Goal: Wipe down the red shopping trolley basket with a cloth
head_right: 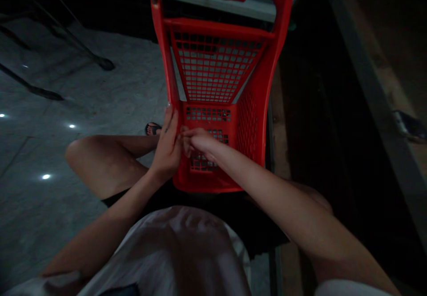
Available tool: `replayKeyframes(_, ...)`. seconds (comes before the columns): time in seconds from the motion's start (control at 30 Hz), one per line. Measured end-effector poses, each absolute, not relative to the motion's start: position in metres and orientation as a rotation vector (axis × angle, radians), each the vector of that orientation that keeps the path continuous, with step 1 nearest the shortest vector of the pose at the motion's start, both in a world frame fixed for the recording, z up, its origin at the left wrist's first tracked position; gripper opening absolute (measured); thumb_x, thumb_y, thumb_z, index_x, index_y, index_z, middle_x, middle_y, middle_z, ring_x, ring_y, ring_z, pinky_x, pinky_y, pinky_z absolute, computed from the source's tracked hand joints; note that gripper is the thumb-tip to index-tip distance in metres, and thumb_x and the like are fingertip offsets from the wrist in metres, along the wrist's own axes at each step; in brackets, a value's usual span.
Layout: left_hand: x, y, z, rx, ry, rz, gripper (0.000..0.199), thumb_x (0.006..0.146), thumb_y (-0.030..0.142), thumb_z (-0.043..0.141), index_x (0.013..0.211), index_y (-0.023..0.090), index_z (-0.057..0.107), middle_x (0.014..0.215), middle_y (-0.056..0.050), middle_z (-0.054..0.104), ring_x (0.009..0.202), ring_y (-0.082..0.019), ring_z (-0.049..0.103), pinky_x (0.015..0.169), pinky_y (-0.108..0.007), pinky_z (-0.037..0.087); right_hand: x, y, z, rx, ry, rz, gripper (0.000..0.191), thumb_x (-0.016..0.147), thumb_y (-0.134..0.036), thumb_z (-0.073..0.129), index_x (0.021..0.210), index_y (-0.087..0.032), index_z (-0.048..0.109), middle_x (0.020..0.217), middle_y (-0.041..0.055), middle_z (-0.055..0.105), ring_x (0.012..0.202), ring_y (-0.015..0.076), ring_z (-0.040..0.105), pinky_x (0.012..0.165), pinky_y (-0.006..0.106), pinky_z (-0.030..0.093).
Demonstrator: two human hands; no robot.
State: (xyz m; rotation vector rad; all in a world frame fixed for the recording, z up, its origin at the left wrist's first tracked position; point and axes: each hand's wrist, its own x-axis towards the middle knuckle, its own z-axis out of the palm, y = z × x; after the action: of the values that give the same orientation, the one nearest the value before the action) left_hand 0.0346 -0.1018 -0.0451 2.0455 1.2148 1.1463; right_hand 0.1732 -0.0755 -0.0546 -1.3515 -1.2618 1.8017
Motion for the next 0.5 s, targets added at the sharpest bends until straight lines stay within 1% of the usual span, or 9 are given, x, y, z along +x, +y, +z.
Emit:
replayKeyframes(0.07, 0.032, -0.096, -0.049, 2.040, 1.198, 1.151, 0.077, 0.103, 0.015, 0.032, 0.169, 0.042, 0.002, 0.178, 0.006, 0.008, 0.164, -0.024, 0.007, 0.135, -0.054, 0.016, 0.171, -0.062, -0.039, -1.283, -1.303, 1.763, 0.028, 0.087, -0.016, 0.055, 0.103, -0.021, 0.078, 0.083, 0.0045, 0.076, 0.077, 0.0189, 0.069, 0.081, 0.036, 0.059)
replayKeyframes(0.1, 0.031, -0.093, -0.050, 2.037, 1.194, 1.154, 0.078, 0.102, 0.014, 0.031, 0.169, 0.044, 0.003, 0.178, 0.007, 0.008, 0.164, -0.024, 0.008, 0.135, -0.054, 0.016, 0.170, -0.061, -0.034, -1.239, -1.354, 1.654, 0.030, 0.087, -0.016, 0.056, 0.107, -0.023, 0.078, 0.094, 0.0052, 0.078, 0.092, 0.0209, 0.072, 0.094, 0.040, 0.057)
replayKeyframes(0.17, 0.031, -0.087, -0.053, 2.028, 1.196, 1.157, 0.080, 0.101, 0.012, 0.032, 0.168, 0.045, 0.005, 0.177, 0.009, 0.009, 0.164, -0.023, 0.007, 0.136, -0.052, 0.015, 0.169, -0.072, -0.034, -1.170, -1.500, 1.478, 0.030, 0.087, -0.015, 0.058, 0.108, -0.026, 0.077, 0.111, 0.0053, 0.078, 0.117, 0.0232, 0.067, 0.115, 0.045, 0.046)
replayKeyframes(0.2, 0.031, -0.085, -0.054, 2.025, 1.202, 1.160, 0.080, 0.100, 0.012, 0.033, 0.168, 0.045, 0.006, 0.177, 0.009, 0.008, 0.164, -0.022, 0.007, 0.136, -0.051, 0.015, 0.169, -0.081, -0.037, -1.153, -1.587, 1.470, 0.030, 0.087, -0.016, 0.059, 0.107, -0.027, 0.077, 0.115, 0.0049, 0.077, 0.124, 0.0232, 0.064, 0.119, 0.046, 0.042)
replayKeyframes(0.23, 0.032, -0.084, -0.054, 2.024, 1.205, 1.169, 0.081, 0.100, 0.012, 0.034, 0.168, 0.045, 0.008, 0.177, 0.009, 0.008, 0.164, -0.022, 0.007, 0.136, -0.050, 0.015, 0.171, -0.092, -0.042, -1.153, -1.670, 1.514, 0.029, 0.087, -0.016, 0.060, 0.107, -0.027, 0.077, 0.116, 0.0044, 0.077, 0.125, 0.0227, 0.064, 0.120, 0.045, 0.041)
replayKeyframes(0.27, 0.033, -0.084, -0.055, 2.026, 1.205, 1.182, 0.080, 0.100, 0.012, 0.035, 0.168, 0.044, 0.009, 0.177, 0.008, 0.007, 0.164, -0.022, 0.007, 0.136, -0.049, 0.015, 0.175, -0.103, -0.047, -1.168, -1.735, 1.593, 0.028, 0.087, -0.015, 0.059, 0.106, -0.027, 0.077, 0.114, 0.0037, 0.078, 0.123, 0.0218, 0.065, 0.117, 0.043, 0.044)
replayKeyframes(0.37, 0.036, -0.087, -0.052, 2.025, 1.194, 1.232, 0.076, 0.101, 0.014, 0.037, 0.168, 0.042, 0.016, 0.178, 0.006, 0.007, 0.164, -0.022, 0.007, 0.136, -0.049, 0.015, 0.195, -0.122, -0.059, -1.206, -1.847, 1.877, 0.026, 0.086, -0.011, 0.059, 0.097, -0.026, 0.078, 0.102, 0.0004, 0.080, 0.105, 0.0183, 0.071, 0.102, 0.035, 0.053)
replayKeyframes(0.43, 0.038, -0.092, -0.047, 2.031, 1.201, 1.222, 0.073, 0.100, 0.015, 0.039, 0.167, 0.039, 0.022, 0.178, 0.004, 0.012, 0.164, -0.023, 0.007, 0.135, -0.050, 0.017, 0.214, -0.119, -0.061, -1.150, -1.991, 2.059, 0.026, 0.082, -0.007, 0.061, 0.089, -0.024, 0.079, 0.096, -0.0009, 0.081, 0.095, 0.0166, 0.073, 0.094, 0.030, 0.055)
replayKeyframes(0.5, 0.039, -0.096, -0.038, 2.095, 1.217, 1.159, 0.070, 0.097, 0.013, 0.042, 0.163, 0.035, 0.034, 0.176, 0.001, 0.019, 0.164, -0.025, 0.007, 0.135, -0.053, 0.018, 0.236, -0.109, -0.059, -1.250, -2.207, 2.052, 0.022, 0.077, -0.006, 0.066, 0.077, -0.023, 0.079, 0.087, -0.0010, 0.080, 0.083, 0.0165, 0.072, 0.084, 0.028, 0.055)
